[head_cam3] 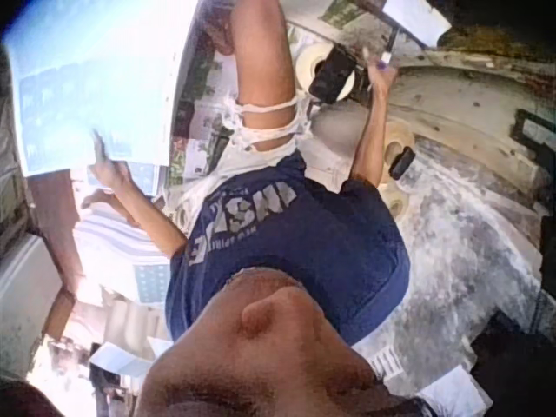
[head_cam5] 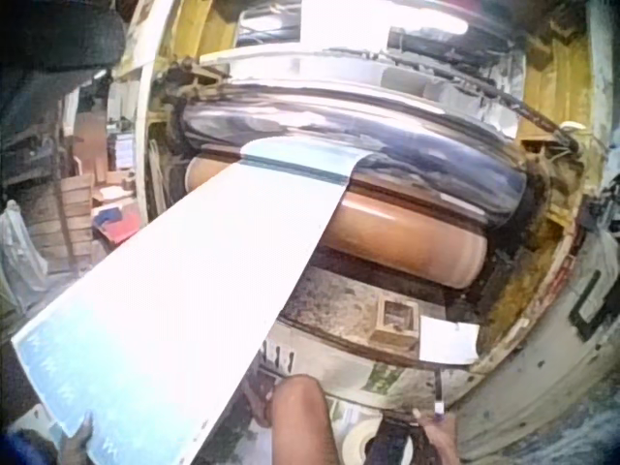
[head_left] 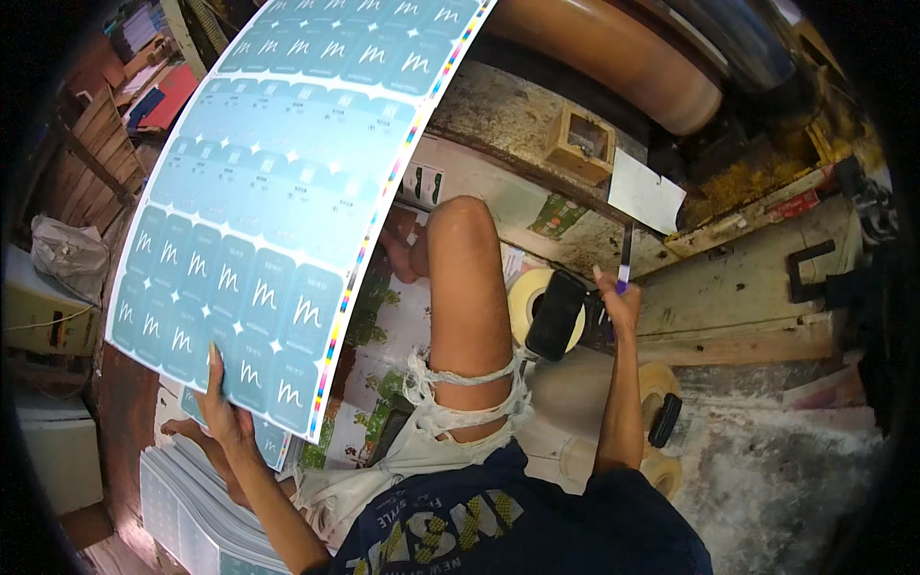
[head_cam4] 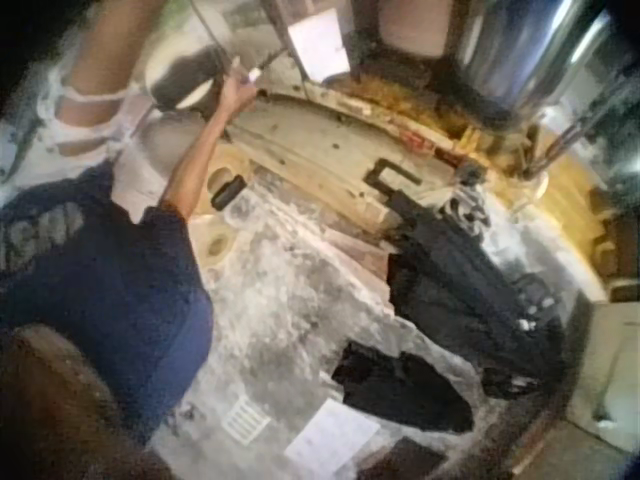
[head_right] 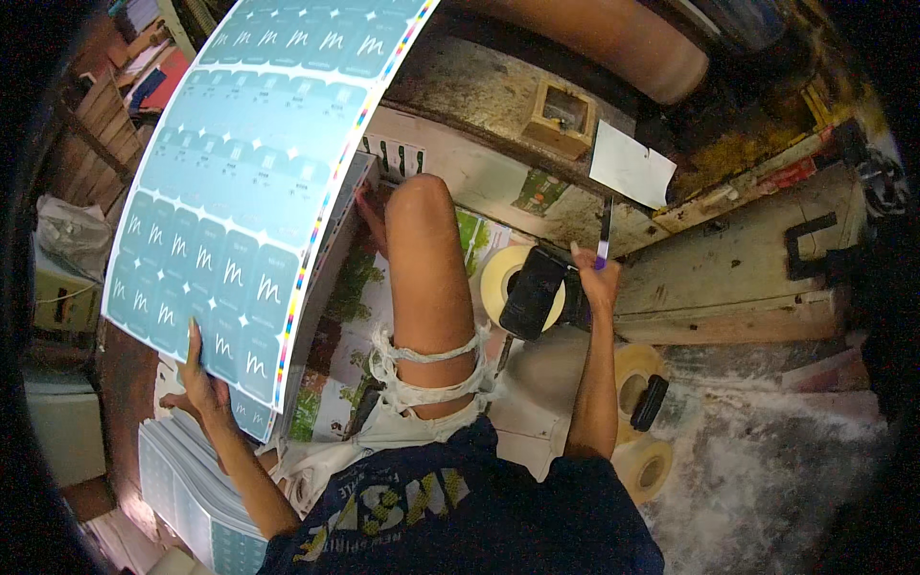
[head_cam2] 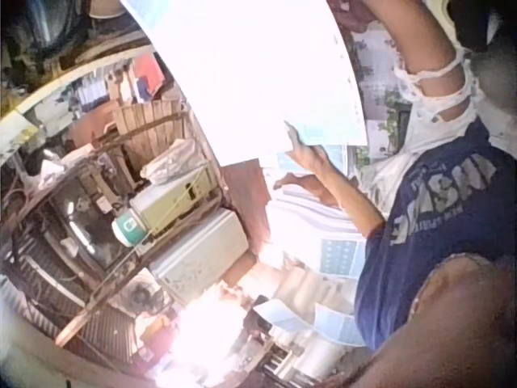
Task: The person cuts sheets of printed paper from a roll on a machine using a handheld blade, then stacks the cut sheets to the side.
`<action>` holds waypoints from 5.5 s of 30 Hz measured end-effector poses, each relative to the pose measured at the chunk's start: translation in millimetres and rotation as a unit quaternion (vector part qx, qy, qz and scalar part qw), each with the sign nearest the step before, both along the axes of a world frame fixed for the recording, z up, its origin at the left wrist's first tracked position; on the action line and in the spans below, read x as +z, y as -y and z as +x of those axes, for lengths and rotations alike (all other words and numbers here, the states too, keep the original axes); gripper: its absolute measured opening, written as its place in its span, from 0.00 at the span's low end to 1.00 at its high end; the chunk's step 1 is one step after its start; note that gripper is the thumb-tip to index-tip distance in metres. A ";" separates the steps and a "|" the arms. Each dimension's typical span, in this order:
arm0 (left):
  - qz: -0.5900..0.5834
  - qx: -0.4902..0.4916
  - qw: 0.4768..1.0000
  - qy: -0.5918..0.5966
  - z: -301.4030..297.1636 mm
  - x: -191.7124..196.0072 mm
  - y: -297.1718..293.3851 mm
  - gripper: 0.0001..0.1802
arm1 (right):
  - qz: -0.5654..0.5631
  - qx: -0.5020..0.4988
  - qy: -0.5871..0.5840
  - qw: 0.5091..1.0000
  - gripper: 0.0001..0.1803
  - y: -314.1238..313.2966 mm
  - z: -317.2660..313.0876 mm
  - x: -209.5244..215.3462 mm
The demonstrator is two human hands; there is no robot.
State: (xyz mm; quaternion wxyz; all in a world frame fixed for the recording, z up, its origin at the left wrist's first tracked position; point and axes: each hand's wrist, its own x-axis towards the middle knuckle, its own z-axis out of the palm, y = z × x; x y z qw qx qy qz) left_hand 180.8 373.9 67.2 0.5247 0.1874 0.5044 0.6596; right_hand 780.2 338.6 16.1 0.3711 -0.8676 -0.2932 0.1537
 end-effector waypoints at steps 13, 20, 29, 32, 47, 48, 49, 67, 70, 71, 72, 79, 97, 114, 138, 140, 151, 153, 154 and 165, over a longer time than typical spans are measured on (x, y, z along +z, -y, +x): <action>-0.068 0.026 0.996 -0.058 -50.9 21.6 76.7 0.31 | -0.112 0.005 -0.093 0.989 0.27 22.9 -7.6 21.0; -0.112 0.058 0.990 -0.062 -50.8 11.4 85.7 0.31 | -0.093 -0.050 -0.123 0.987 0.26 10.3 -4.0 14.7; -0.110 0.089 0.983 -0.119 -47.5 10.7 92.3 0.33 | -0.007 -0.070 -0.159 0.985 0.31 -22.6 21.7 1.0; -0.131 0.098 0.980 -0.110 -44.4 16.4 91.2 0.34 | 0.026 -0.052 -0.138 0.989 0.31 -47.0 30.4 2.5; -0.099 0.149 0.947 -0.268 -74.2 -1.5 126.7 0.36 | 0.311 0.273 -0.227 0.882 0.16 -325.9 -68.2 145.5; -0.095 0.156 0.946 -0.268 -75.6 -6.4 126.6 0.36 | 0.311 0.291 -0.232 0.874 0.17 -342.9 -78.5 147.3; -0.090 0.153 0.937 -0.300 -72.6 -14.3 127.8 0.36 | 0.309 0.311 -0.234 0.868 0.17 -355.5 -83.0 149.4; -0.107 0.166 0.968 -0.152 -65.3 6.0 144.7 0.34 | 0.344 0.434 0.427 0.715 0.38 -455.5 -40.4 162.1; -0.156 0.168 0.955 -0.185 -57.8 23.1 149.2 0.29 | 0.337 0.508 0.382 0.694 0.33 -478.7 -26.5 165.3; -0.159 0.173 0.955 -0.179 -63.6 17.1 157.9 0.26 | 0.333 0.552 0.344 0.682 0.31 -484.6 -27.4 164.7; -0.161 0.176 0.956 -0.172 -72.9 10.6 165.1 0.24 | 0.345 0.551 0.287 0.704 0.24 -493.5 -33.9 170.1; -0.191 0.126 0.955 -0.191 -99.0 15.7 162.6 0.28 | 0.294 0.537 0.323 0.722 0.20 -461.0 -14.2 241.7; -0.189 0.081 0.960 -0.192 -336.9 -291.3 269.7 0.31 | 0.321 0.536 0.203 0.754 0.15 22.1 -379.5 106.0; -0.359 -0.163 0.732 -0.556 -123.4 -217.2 235.8 0.45 | 0.165 0.637 0.306 0.688 0.20 59.3 -357.4 125.3; -0.033 -0.007 0.999 0.018 69.4 -11.5 94.7 0.28 | -0.009 0.567 -0.174 0.806 0.18 -138.2 -154.2 245.0; -0.035 -0.015 0.999 0.036 77.0 -9.6 91.2 0.27 | 0.157 0.416 -0.149 0.883 0.19 -181.6 -107.2 239.8; -0.060 -0.009 0.998 -0.001 38.8 -23.0 141.9 0.27 | 0.254 0.322 -0.130 0.903 0.20 -252.7 -77.8 183.7; -0.069 -0.016 0.997 -0.020 16.1 -15.1 172.1 0.26 | 0.211 0.349 -0.150 0.901 0.20 -209.2 -112.8 162.5; -0.070 -0.018 0.997 -0.021 3.4 -8.0 188.7 0.26 | 0.199 0.344 -0.177 0.900 0.20 -182.9 -138.5 159.3; -0.157 0.031 0.983 -0.085 -98.5 -53.6 324.9 0.30 | 0.229 0.322 -0.105 0.913 0.20 -142.7 -160.9 130.2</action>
